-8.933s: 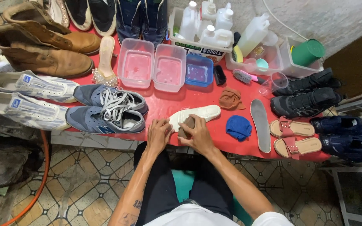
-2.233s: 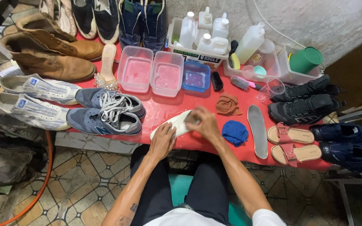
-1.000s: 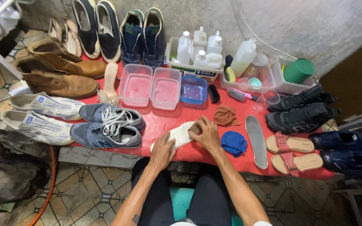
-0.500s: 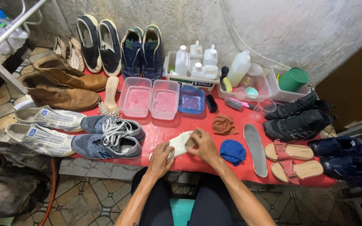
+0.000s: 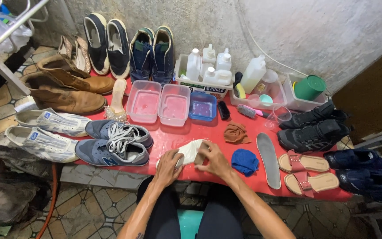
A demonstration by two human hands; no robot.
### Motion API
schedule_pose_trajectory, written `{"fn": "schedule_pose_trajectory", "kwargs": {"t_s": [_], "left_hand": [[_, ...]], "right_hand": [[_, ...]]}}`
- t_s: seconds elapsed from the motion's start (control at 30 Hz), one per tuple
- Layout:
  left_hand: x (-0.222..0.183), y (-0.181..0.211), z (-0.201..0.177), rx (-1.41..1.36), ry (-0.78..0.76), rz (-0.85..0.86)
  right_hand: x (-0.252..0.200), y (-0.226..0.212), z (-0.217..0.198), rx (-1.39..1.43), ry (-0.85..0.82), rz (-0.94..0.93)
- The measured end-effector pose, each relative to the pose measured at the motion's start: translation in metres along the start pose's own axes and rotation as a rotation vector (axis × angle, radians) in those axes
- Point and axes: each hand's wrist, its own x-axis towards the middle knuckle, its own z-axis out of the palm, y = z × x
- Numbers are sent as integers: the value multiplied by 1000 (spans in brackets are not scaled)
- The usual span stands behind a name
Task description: Cleaning a shoe insole by scrubbing it with a blue cloth and cleaning solution.
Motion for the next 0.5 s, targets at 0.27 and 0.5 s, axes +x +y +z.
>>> {"fn": "schedule_pose_trajectory", "kwargs": {"t_s": [0.27, 0.5], "left_hand": [[-2, 3, -2, 25, 17, -6], [-3, 1, 1, 28, 36, 21]], "right_hand": [[1, 20, -4, -8, 36, 211], [5, 40, -6, -11, 99, 234]]}}
